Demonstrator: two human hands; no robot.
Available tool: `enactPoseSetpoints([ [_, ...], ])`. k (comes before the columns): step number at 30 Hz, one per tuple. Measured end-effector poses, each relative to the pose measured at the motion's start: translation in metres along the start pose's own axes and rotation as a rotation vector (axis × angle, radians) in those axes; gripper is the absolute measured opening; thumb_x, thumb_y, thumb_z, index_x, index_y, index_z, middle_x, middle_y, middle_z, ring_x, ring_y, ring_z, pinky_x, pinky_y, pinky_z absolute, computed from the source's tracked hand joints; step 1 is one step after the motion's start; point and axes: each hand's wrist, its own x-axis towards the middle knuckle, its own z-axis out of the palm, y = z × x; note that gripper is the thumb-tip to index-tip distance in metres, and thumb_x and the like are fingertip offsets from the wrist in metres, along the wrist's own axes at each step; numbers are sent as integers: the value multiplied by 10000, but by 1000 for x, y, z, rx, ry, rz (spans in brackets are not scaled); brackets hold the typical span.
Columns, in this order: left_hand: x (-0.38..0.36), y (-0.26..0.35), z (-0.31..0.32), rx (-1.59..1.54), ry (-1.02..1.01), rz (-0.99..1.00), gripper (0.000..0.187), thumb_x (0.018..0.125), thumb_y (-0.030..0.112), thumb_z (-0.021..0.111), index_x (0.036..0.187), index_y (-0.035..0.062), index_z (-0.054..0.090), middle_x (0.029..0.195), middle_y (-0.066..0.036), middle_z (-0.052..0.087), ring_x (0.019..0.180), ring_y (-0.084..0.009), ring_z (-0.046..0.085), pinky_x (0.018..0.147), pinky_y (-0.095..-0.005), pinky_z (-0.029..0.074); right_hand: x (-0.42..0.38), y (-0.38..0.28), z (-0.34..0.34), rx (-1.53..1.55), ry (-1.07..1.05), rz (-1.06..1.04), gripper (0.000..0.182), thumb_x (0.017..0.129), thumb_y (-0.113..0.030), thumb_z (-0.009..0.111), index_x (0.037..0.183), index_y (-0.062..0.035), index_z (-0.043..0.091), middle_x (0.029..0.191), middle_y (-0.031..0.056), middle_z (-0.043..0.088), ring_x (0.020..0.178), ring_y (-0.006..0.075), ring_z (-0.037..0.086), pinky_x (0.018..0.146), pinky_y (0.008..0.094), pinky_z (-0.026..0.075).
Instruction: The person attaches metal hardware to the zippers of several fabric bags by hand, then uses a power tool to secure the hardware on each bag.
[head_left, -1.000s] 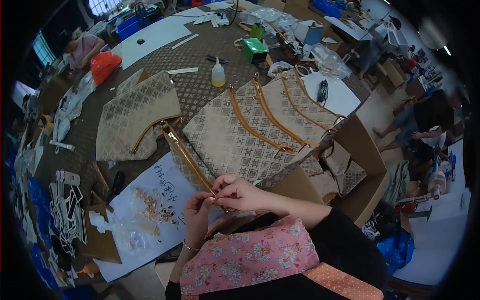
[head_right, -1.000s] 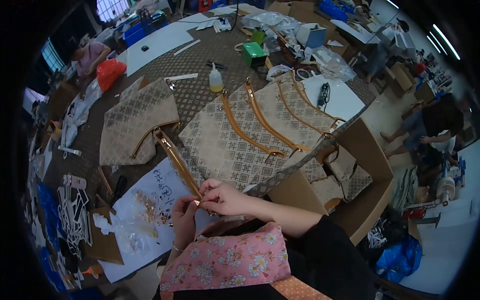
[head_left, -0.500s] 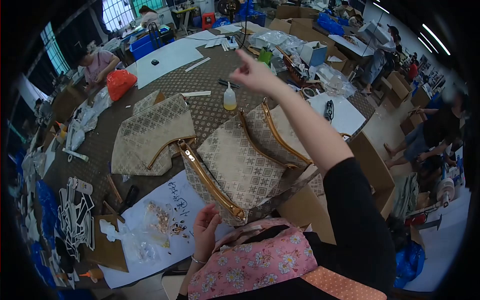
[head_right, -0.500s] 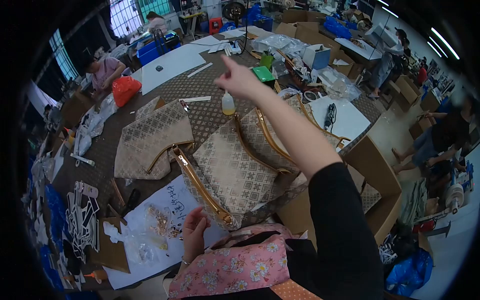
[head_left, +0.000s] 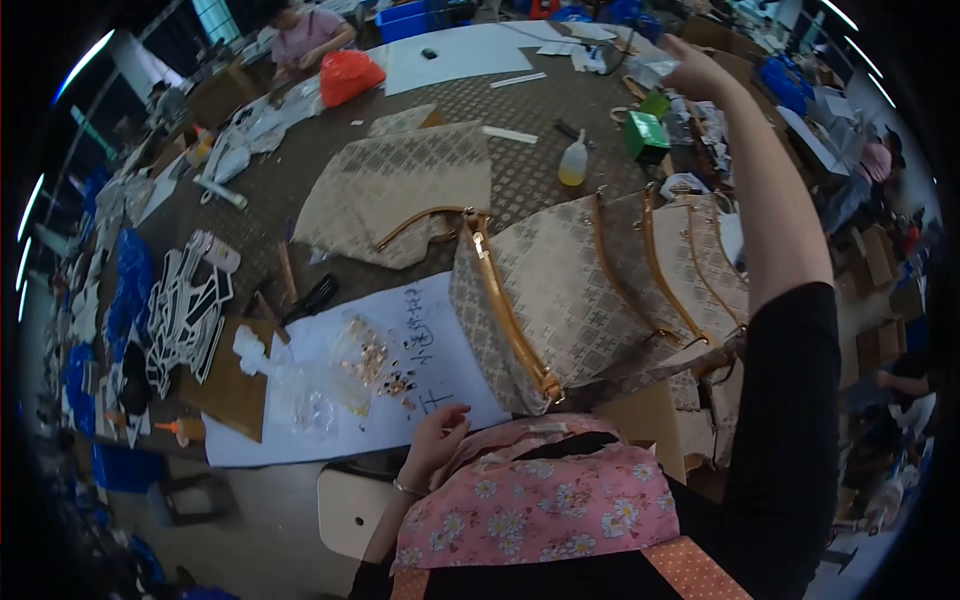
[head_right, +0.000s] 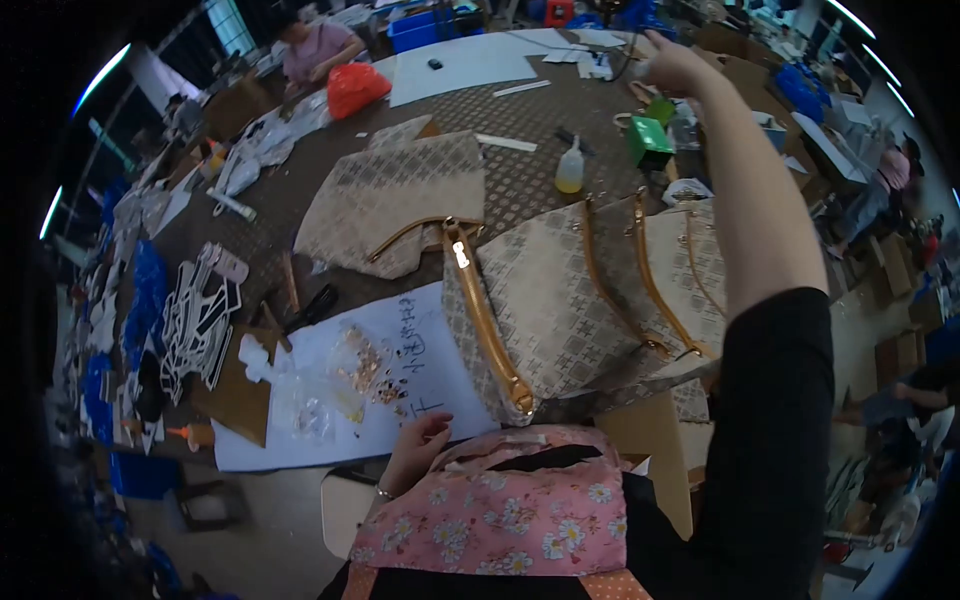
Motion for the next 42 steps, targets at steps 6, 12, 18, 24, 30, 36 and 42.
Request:
enactPoseSetpoints([
  [6,-3,-66,-18,401,346,-72,344,751,212,660,1041,49,571,910,-126,570,782,-258,584,714,-358,488,-87,-33,11,78,-239,-202,621,823,-132,627,1379,-193,356,834,9,566,684,67,499,611,231,451],
  [12,22,-102,-30,511,722,-79,463,703,210,703,1073,49,475,1026,-160,509,937,-338,532,782,-393,461,-256,-50,43,372,-1015,-470,461,793,-154,682,1227,-114,533,849,28,587,788,113,570,723,252,477],
  [18,58,-112,-46,457,760,-70,432,717,169,693,1082,74,482,1038,-155,505,929,-348,529,766,-395,459,-331,-5,109,626,-1013,-262,473,790,-138,683,1229,-91,515,847,35,587,786,129,573,705,256,479],
  [24,72,-73,-58,600,744,139,306,739,85,631,1031,87,540,975,-143,552,843,-318,559,719,-394,459,-361,5,118,631,-992,-165,472,786,-119,683,1222,-77,511,889,59,575,819,146,566,725,271,469],
  [30,109,-80,-71,845,553,344,188,742,90,612,930,88,621,842,-114,597,800,-296,572,702,-388,458,-373,-3,122,576,-977,-164,452,801,-101,657,1223,-55,503,923,51,577,845,158,561,760,274,458],
  [36,127,-63,-78,710,680,260,134,767,125,605,886,82,650,849,-115,596,813,-304,570,697,-397,463,-383,-1,123,601,-927,-132,451,778,-108,680,1196,-58,519,895,85,577,823,189,576,733,287,472],
  [42,148,-60,-83,782,616,266,150,790,124,591,912,56,643,909,-146,594,848,-322,568,735,-392,466,-390,1,123,551,-910,-94,455,791,-165,665,1209,-66,514,923,100,591,846,210,582,733,296,474],
])
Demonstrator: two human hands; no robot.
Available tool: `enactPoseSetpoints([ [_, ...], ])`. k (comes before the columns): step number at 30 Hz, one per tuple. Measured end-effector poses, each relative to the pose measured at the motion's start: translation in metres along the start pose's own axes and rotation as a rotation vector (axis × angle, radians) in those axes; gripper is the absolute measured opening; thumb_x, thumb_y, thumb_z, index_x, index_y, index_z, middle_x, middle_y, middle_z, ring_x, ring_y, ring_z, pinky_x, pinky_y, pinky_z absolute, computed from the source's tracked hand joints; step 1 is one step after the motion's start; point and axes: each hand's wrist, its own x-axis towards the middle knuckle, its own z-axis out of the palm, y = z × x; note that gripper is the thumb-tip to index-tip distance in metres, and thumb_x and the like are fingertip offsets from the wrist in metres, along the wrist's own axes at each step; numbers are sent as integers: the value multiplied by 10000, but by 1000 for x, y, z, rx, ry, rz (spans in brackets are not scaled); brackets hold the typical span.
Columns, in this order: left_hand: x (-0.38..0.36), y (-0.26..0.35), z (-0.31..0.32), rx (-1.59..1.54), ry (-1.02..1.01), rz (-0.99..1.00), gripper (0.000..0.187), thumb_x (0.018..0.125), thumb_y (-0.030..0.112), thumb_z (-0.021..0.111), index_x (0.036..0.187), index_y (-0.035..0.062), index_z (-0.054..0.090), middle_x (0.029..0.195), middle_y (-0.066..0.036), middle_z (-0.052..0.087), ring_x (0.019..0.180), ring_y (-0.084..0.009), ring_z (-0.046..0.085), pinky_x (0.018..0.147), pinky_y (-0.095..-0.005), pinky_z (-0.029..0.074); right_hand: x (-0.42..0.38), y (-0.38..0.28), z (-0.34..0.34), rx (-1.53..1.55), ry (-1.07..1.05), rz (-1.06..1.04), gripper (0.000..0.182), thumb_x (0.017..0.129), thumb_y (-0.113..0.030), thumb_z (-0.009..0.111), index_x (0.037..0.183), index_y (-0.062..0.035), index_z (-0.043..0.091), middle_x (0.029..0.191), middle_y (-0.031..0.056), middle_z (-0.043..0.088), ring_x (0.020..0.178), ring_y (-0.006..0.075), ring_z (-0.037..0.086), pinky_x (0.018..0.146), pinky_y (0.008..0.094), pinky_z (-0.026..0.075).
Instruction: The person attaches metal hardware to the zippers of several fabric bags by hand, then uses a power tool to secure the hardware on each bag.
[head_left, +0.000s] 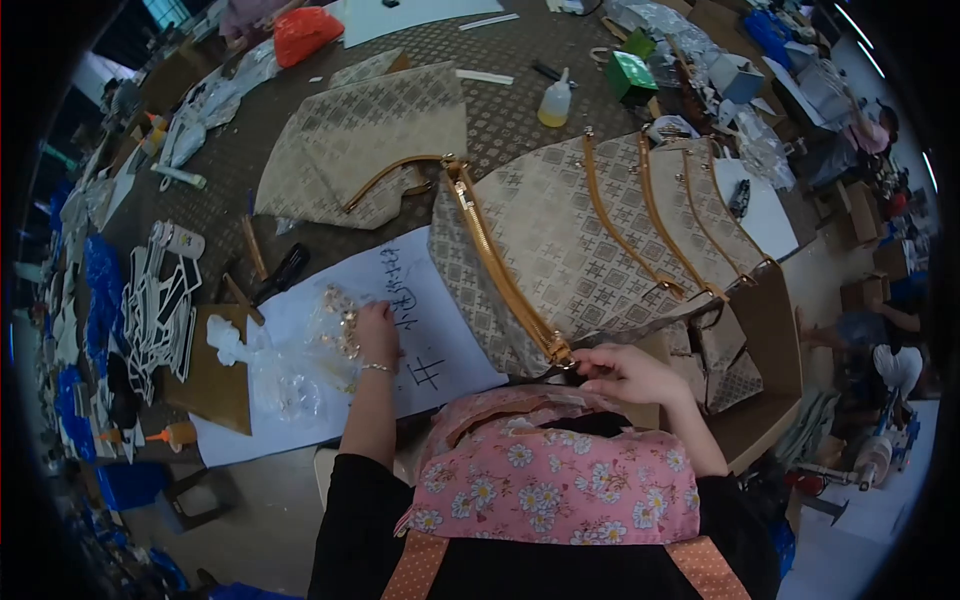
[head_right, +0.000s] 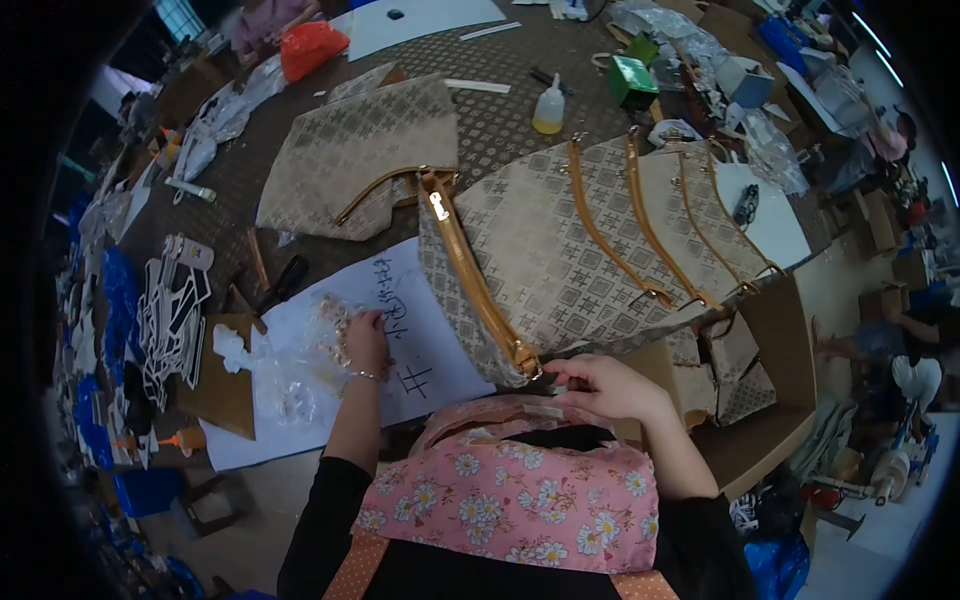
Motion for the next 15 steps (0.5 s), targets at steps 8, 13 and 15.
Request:
enactPoseSetpoints([
  [8,3,21,-30,-443,-188,-317,164,818,42,579,977,33,615,859,-89,598,795,-207,583,745,-311,483,-21,27,0,90,1,63,467,815,-230,639,1227,-62,497,925,81,608,821,195,587,705,297,475],
  [13,3,55,-49,-1767,-238,-545,254,893,39,503,1146,28,500,900,-69,565,838,-164,551,745,-271,486,-45,46,-17,95,272,91,492,812,-200,649,1247,-49,475,901,68,588,760,145,560,692,265,465],
  [15,6,80,-66,-1910,-320,-486,278,907,36,479,1185,29,462,929,-73,558,860,-173,546,751,-267,486,-44,65,-20,266,497,120,526,794,-163,672,1242,-12,441,892,58,561,735,117,536,683,253,462],
])
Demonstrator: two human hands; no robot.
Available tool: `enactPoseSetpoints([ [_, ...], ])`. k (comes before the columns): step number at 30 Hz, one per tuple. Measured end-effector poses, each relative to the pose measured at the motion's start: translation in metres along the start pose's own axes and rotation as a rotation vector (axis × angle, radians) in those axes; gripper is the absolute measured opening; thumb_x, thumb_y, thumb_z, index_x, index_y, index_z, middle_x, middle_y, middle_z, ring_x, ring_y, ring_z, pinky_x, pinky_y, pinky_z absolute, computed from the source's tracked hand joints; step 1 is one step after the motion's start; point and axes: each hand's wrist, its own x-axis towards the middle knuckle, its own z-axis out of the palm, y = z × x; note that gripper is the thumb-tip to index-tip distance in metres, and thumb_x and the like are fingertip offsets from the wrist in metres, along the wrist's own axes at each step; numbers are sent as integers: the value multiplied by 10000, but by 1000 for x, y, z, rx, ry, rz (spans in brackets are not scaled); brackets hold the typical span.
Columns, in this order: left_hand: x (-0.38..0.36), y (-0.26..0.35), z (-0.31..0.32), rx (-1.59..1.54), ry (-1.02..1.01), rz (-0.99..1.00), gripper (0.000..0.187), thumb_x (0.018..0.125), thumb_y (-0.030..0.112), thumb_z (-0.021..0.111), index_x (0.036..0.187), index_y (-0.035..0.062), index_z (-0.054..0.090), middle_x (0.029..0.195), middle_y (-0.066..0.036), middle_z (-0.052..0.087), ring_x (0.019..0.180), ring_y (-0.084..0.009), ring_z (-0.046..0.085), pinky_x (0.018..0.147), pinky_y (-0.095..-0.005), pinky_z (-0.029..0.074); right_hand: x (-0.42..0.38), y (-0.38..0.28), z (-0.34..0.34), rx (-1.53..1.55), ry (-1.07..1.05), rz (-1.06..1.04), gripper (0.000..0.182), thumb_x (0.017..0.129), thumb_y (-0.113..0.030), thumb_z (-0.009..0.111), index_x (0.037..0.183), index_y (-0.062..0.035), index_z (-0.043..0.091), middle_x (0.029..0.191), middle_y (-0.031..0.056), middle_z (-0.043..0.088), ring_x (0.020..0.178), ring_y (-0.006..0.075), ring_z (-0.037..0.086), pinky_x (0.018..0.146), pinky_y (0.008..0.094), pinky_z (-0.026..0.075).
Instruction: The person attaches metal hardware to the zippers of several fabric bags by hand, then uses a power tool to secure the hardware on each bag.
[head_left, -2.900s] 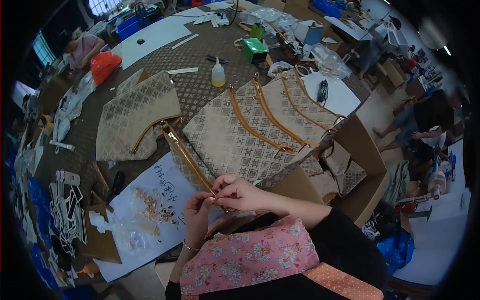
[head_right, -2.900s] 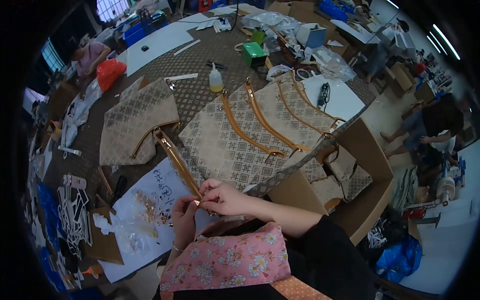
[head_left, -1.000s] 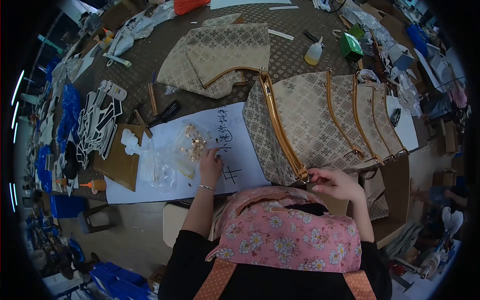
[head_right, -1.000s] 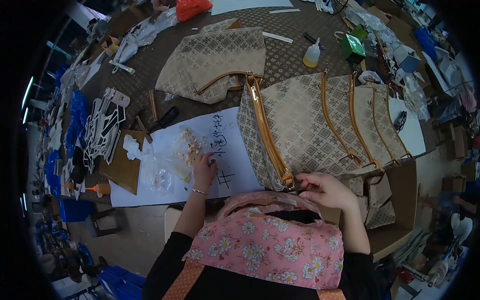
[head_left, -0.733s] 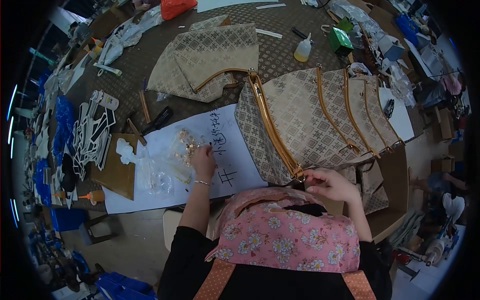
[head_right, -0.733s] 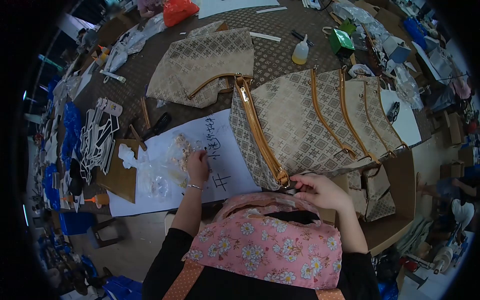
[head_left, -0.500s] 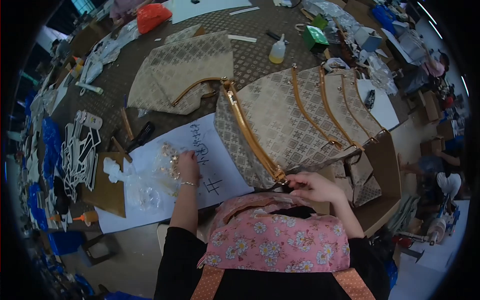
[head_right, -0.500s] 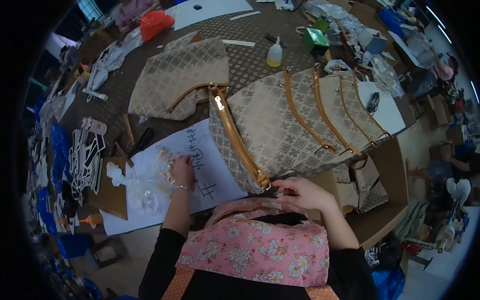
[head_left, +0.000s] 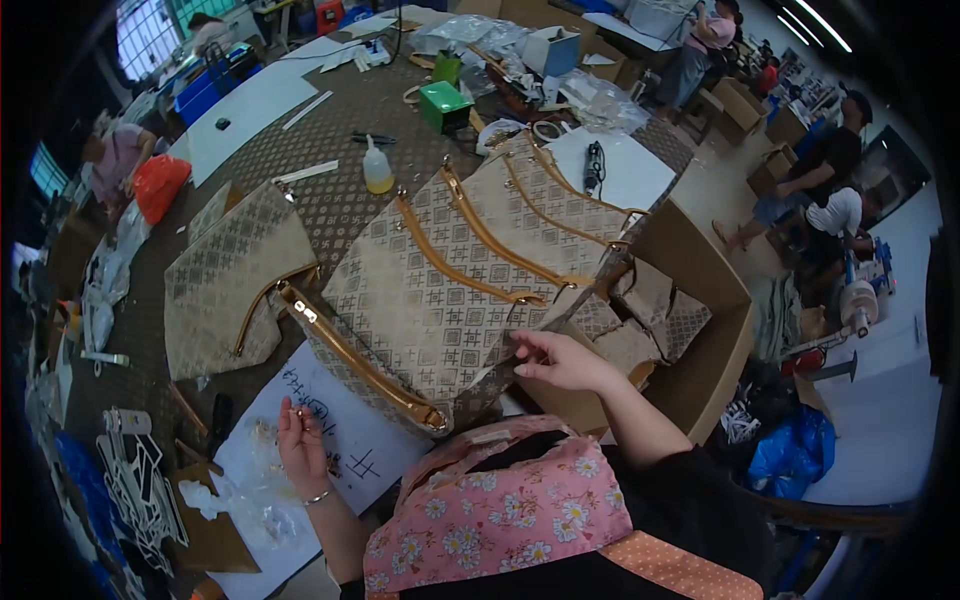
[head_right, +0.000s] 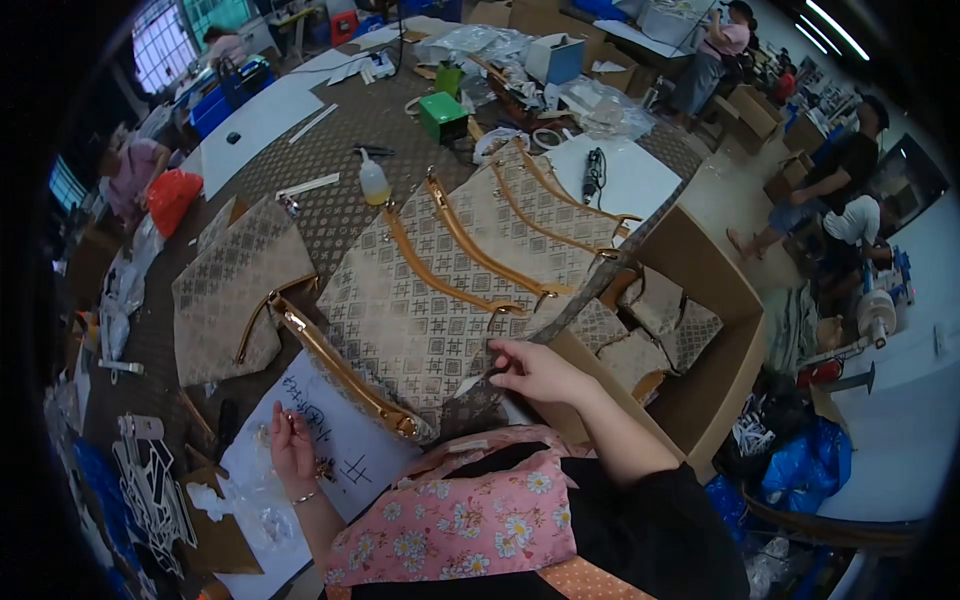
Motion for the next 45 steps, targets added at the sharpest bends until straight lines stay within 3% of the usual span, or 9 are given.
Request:
enactPoseSetpoints([
  [3,-3,-2,41,-24,-135,-16,261,908,25,467,1170,24,466,1005,-90,527,832,-151,519,718,-239,467,15,8,-10,34,249,-35,547,790,-180,681,1226,8,408,901,65,553,724,123,535,680,256,466],
  [8,-10,-12,100,-85,-430,-163,262,902,1,453,1163,15,467,1053,-108,477,741,-131,445,654,-225,422,43,24,-10,138,354,-36,546,787,-213,687,1190,13,397,870,74,570,724,131,561,671,266,481],
  [12,-22,-30,150,-53,-460,-225,246,903,-2,441,1146,13,475,1004,-99,481,756,-130,442,634,-224,411,41,14,-21,154,225,-103,384,788,-139,670,1085,-13,463,783,48,578,678,121,571,639,259,486],
  [15,-23,-50,171,-32,-295,-227,240,907,22,441,1145,9,466,974,-92,479,731,-130,436,609,-213,392,41,8,-29,77,177,-115,333,779,-112,670,1043,-45,478,785,39,570,664,114,559,628,252,482],
  [21,-16,-81,181,-30,-380,-312,173,922,83,443,1079,15,469,755,-34,417,596,-107,375,498,-209,342,40,-10,-46,86,204,-157,376,792,-54,638,1121,-49,455,826,20,487,646,87,512,598,214,442],
  [29,-7,-85,184,108,-329,-370,136,926,98,447,1040,35,485,650,3,357,514,-73,324,419,-183,291,25,-13,-53,-256,483,-239,419,776,-100,630,1160,-82,462,1101,103,462,731,239,597,663,337,493],
  [34,4,-86,186,146,-318,-403,139,909,83,476,1034,32,512,641,12,350,521,-71,325,430,-180,279,20,-14,-49,-401,469,-31,411,762,-160,632,1136,-78,483,1128,110,479,874,315,585,739,404,494],
  [41,9,-89,182,215,-457,-505,131,904,76,485,1021,25,516,648,14,383,541,-76,350,462,-189,286,17,-26,-24,-235,658,-42,434,748,-97,639,1153,-77,484,1157,110,443,789,263,594,703,351,499],
  [45,9,-90,181,202,-456,-532,133,907,70,479,1021,17,521,649,12,398,559,-77,376,483,-194,306,24,-30,-11,-325,578,-25,392,773,-98,606,1149,-70,499,1181,105,441,782,256,598,694,353,499],
])
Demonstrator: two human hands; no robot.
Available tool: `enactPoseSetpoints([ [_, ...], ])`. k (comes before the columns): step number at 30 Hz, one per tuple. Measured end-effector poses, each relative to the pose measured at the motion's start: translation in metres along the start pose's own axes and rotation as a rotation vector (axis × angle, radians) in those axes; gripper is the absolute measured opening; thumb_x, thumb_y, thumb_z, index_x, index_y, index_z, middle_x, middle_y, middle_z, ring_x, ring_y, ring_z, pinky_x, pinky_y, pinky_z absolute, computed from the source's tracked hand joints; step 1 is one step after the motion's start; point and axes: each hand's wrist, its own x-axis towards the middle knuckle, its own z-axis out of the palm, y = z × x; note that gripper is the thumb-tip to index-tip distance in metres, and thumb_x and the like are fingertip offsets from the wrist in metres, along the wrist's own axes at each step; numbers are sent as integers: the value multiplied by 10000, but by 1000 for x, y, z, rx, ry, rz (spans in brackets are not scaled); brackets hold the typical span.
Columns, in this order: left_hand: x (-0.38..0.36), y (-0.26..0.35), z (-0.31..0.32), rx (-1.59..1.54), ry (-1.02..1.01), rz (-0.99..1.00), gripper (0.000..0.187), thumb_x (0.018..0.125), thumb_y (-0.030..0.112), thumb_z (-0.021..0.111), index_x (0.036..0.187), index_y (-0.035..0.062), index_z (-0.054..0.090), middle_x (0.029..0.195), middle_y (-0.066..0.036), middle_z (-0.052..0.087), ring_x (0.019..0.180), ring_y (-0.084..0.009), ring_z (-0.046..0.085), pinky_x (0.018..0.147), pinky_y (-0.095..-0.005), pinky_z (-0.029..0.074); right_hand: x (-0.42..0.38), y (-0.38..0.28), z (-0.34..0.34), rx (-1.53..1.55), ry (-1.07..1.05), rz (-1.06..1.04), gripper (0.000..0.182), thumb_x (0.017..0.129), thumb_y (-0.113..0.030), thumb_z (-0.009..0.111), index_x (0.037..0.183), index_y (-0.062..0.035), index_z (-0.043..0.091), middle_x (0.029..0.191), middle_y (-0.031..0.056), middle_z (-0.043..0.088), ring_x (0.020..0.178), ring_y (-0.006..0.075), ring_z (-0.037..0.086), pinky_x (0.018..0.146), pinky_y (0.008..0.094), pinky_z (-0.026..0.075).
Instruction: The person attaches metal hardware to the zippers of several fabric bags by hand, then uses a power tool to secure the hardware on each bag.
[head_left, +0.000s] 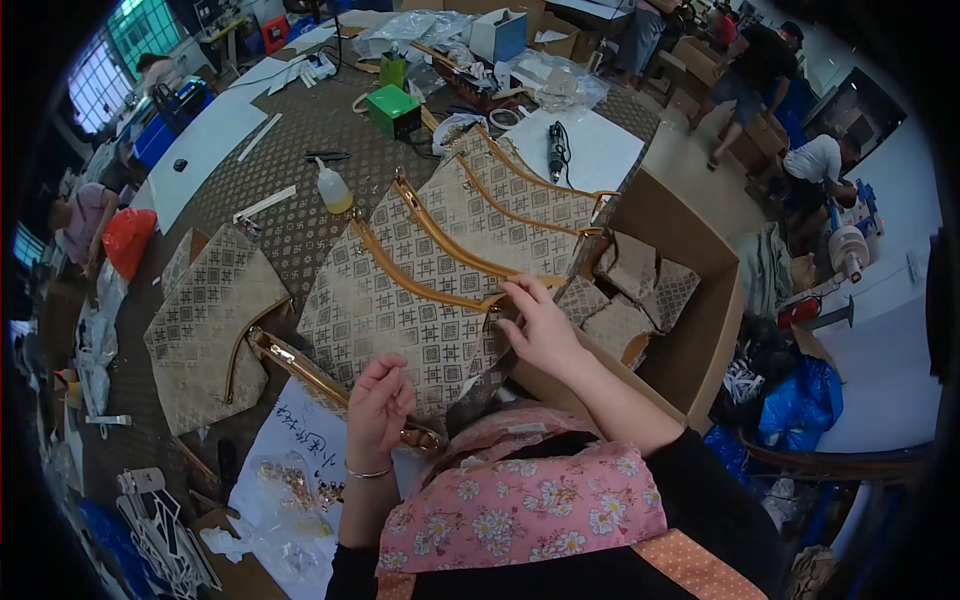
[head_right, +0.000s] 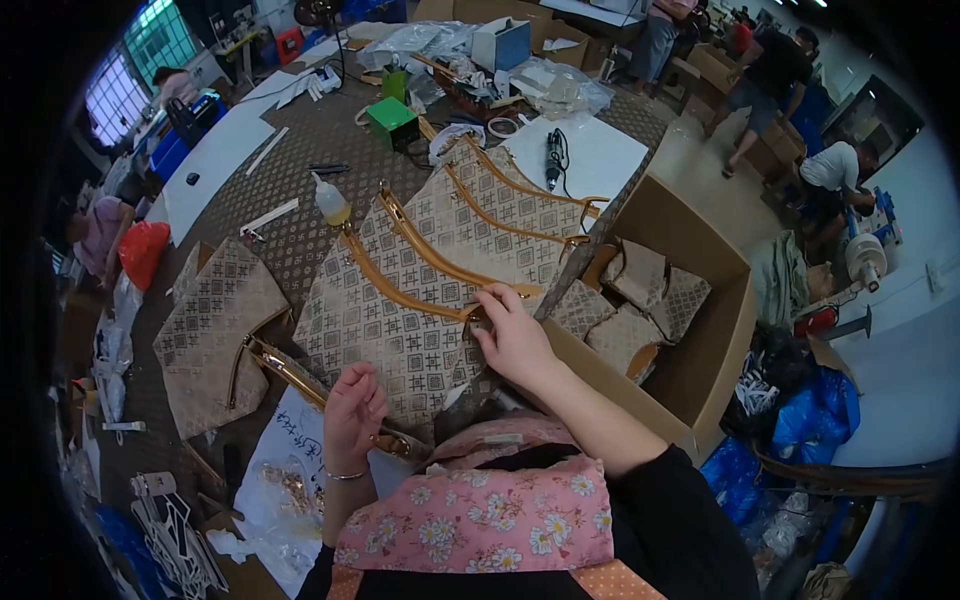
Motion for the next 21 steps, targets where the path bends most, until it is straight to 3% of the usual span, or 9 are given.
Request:
enactPoseSetpoints([
  [4,3,-5,1,34,-100,-6,134,910,67,472,1020,11,524,650,17,401,563,-72,380,488,-194,312,10,24,29,-259,194,-129,250,802,-115,574,1049,-73,562,1115,99,499,810,290,592,702,378,494],
  [7,4,-6,3,150,-119,-12,130,913,64,468,1016,8,523,651,21,399,561,-63,373,489,-190,310,11,24,24,-202,112,-61,79,806,-115,568,865,-68,590,933,104,588,833,312,583,698,397,484],
  [11,7,-7,6,158,-141,-28,130,914,61,464,1018,8,523,658,25,404,555,-48,361,482,-177,296,2,11,9,54,-41,-124,105,778,-112,611,849,-45,574,791,133,589,810,317,576,687,384,466],
  [16,10,-19,13,258,-76,59,148,909,46,465,1041,12,521,696,32,430,548,-36,354,482,-168,292,-21,-39,-13,209,-263,-437,63,785,-60,591,821,-25,554,771,131,573,788,330,573,673,373,466],
  [17,11,-23,14,259,-92,85,149,905,47,475,1040,14,527,714,33,445,549,-32,356,484,-166,293,-23,-47,-21,189,-364,-404,46,810,-60,578,850,-42,567,836,109,590,814,276,583,702,334,467],
  [20,19,-35,22,333,-53,120,146,903,52,479,1035,20,534,706,36,453,546,-24,360,482,-162,294,-17,-44,-20,259,-457,-409,58,821,-81,585,860,-40,573,802,107,582,769,277,586,669,339,469],
  [21,21,-39,24,407,4,129,143,905,58,474,1029,23,535,679,37,445,542,-21,363,479,-159,294,-11,-31,-11,310,-424,-462,100,824,-104,613,893,-38,582,767,84,574,708,208,594,627,307,466],
])
